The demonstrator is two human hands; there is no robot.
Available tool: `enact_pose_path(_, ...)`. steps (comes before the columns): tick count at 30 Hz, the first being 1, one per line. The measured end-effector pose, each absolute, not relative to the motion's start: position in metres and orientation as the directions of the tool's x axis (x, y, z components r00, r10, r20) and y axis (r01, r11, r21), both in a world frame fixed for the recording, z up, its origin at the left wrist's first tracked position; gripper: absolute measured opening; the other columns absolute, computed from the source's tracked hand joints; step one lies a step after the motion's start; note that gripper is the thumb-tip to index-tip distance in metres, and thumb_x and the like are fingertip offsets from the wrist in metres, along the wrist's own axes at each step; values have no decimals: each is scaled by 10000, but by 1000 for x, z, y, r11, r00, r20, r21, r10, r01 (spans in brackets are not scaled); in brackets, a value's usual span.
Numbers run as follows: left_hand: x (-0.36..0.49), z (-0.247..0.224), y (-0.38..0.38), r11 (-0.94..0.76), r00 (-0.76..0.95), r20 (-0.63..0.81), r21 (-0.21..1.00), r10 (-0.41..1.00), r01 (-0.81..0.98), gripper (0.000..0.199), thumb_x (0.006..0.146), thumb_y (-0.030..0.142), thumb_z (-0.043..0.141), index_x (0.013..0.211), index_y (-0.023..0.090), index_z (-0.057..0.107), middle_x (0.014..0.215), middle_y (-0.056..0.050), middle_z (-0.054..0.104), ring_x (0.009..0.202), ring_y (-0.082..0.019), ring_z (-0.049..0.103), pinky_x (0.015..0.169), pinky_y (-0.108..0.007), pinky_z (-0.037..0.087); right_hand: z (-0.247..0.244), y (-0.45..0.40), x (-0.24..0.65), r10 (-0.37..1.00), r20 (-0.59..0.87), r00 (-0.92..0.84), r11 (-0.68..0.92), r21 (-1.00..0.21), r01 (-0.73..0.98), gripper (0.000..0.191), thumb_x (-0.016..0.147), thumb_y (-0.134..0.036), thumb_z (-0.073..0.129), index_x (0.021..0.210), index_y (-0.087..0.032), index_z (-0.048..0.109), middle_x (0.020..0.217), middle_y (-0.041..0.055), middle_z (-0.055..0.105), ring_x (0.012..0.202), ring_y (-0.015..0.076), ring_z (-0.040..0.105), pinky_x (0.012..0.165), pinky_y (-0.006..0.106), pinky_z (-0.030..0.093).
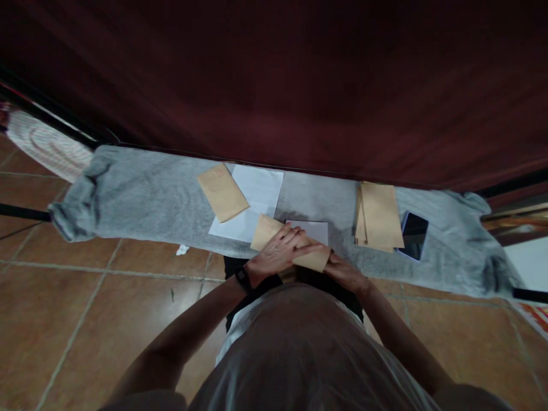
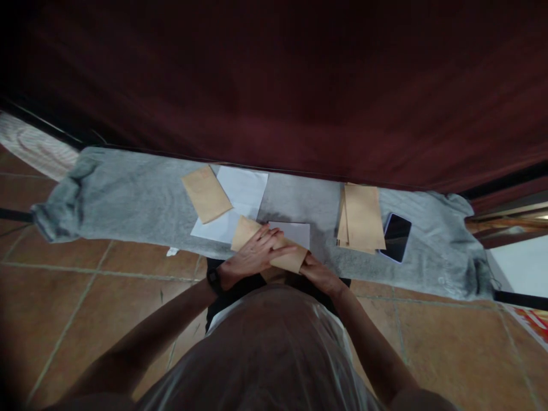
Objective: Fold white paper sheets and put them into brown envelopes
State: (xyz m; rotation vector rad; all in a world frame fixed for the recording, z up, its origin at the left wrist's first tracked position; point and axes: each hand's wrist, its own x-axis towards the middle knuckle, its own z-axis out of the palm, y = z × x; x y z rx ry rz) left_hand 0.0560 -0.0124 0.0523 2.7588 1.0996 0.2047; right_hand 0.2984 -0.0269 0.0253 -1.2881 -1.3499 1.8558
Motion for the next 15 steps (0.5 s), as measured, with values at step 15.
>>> enact_pose_path(15,-29,5,-36,-247,252,-32,122,967,961,1073,750,429,799,1615,184,213,1503,-216,459,1415,-395,398,1201,-573,233,-40,12,274,995,-83,56,-90,-507,857,463,851,-354,698,1202,-95,543,1186,261,618,1122,381,583,953,504,453)
